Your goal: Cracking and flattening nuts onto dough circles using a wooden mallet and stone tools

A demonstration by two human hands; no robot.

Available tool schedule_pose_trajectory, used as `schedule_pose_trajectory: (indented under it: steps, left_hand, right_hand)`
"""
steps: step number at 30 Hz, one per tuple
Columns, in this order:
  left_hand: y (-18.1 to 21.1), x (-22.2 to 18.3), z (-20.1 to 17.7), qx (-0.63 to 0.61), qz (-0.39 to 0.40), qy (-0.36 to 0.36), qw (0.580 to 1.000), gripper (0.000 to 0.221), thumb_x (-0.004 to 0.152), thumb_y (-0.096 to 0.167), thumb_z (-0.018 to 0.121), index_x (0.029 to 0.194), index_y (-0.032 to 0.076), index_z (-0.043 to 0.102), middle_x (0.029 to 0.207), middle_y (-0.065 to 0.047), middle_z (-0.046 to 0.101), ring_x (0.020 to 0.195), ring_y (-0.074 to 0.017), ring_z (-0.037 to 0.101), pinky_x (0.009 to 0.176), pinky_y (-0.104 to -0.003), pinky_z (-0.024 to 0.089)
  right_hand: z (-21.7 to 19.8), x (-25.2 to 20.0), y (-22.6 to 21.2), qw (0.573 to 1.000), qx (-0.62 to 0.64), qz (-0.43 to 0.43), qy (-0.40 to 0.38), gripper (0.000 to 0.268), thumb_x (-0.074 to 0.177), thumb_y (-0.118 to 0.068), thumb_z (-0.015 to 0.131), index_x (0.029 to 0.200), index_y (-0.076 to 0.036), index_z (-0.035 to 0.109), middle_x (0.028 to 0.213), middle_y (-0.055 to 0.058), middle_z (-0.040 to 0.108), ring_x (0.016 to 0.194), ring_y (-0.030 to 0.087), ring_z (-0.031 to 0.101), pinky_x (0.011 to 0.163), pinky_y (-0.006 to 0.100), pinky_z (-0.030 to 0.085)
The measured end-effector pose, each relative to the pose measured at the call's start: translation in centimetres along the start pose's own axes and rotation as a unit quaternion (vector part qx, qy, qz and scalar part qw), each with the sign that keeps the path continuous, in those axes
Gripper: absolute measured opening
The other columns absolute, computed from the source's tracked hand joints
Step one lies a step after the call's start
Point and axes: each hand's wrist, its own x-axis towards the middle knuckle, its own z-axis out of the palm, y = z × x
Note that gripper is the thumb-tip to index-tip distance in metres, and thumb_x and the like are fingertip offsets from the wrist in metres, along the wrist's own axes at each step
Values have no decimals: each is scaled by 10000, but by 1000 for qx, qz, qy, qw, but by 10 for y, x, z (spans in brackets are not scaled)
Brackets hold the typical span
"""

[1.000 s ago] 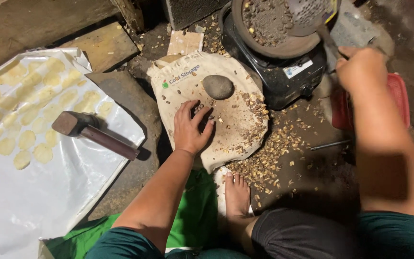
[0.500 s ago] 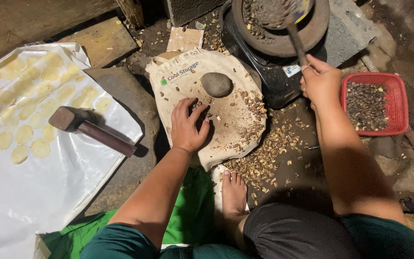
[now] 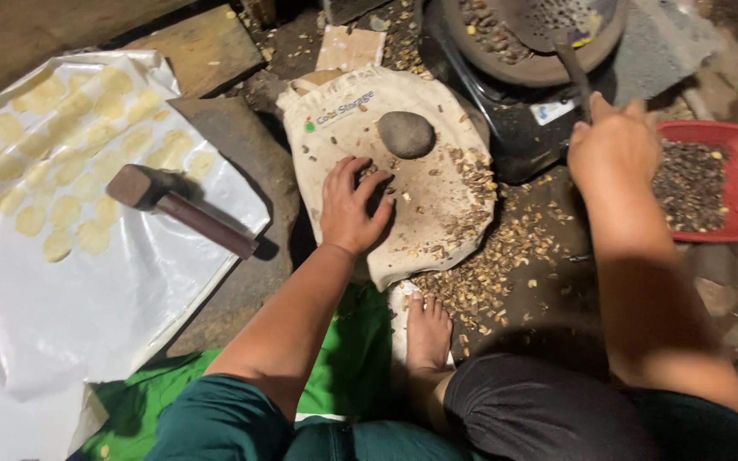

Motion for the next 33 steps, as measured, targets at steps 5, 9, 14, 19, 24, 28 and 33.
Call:
schedule_pose_trajectory:
  steps: [5, 9, 14, 19, 24, 28, 33]
  left_hand:
    - [-2, 1, 1, 7, -34, -37, 999, 238, 864, 443, 731, 1093, 386, 696, 1343, 13, 519, 1455, -316, 401, 1222, -536, 268]
    - [-2, 0, 4, 3, -61, -49, 997, 204, 838, 446, 791, 1021, 398, 715, 1333, 28, 518, 1462, -288, 392, 1241, -515, 258]
    - [1, 15, 19, 9, -103, -41, 994, 177, 817, 463, 816, 964, 404, 737, 1288, 79, 519, 1424, -220, 402, 1230, -525, 230]
    - [11, 21, 23, 54, -135, -58, 988, 213, 806, 478, 821, 965, 391, 710, 1267, 79, 480, 1373, -222, 366, 1221, -614, 151]
    - [5, 22, -1, 38, -69, -110, 991, 425, 911, 361, 739, 1305, 319, 584, 1361, -1, 490, 1406, -256, 392, 1227, -545, 242]
    - [-5, 11, 6, 1, -66, -102, 993, 380, 936, 304, 670, 1303, 250, 587, 1347, -37, 534, 1387, -291, 441, 1205, -524, 298]
    - [-11, 19, 11, -10, -50, -38, 998, 206, 943, 290, 702, 1137, 228, 669, 1205, -42, 590, 1277, -301, 522, 1158, -500, 378]
  right_hand:
    - [-56, -19, -155, 944, 122, -299, 73, 467, 939, -248, 759, 1363, -80, 661, 1371, 237, 524, 1305, 442, 477, 1131, 500, 365]
    - [-26, -24, -214, 903, 193, -373, -93, 642, 864, -181, 778, 1460, -201, 542, 1437, 190, 456, 1324, 459, 469, 1109, 539, 448]
    - [5, -33, -176, 930, 284, -210, -103, 466, 966, -401, 664, 1412, -283, 597, 1221, 181, 600, 1147, 447, 626, 966, 525, 525]
    - [-26, -77, -172, 955, 166, -158, -190, 569, 993, -329, 669, 1460, -114, 427, 1262, 310, 507, 983, 601, 652, 825, 671, 555]
    - [-60, -92, -203, 934, 265, -194, -141, 432, 1060, -214, 586, 1464, -146, 452, 1201, 229, 536, 1016, 526, 660, 815, 581, 586]
    - [-21, -105, -202, 923, 179, -322, -109, 517, 969, -340, 662, 1448, -223, 506, 1206, 189, 535, 983, 509, 678, 741, 589, 597]
    - [-50, -84, -211, 905, 313, -186, -220, 468, 1024, -259, 604, 1439, -95, 466, 1285, 322, 566, 1147, 592, 590, 902, 649, 509]
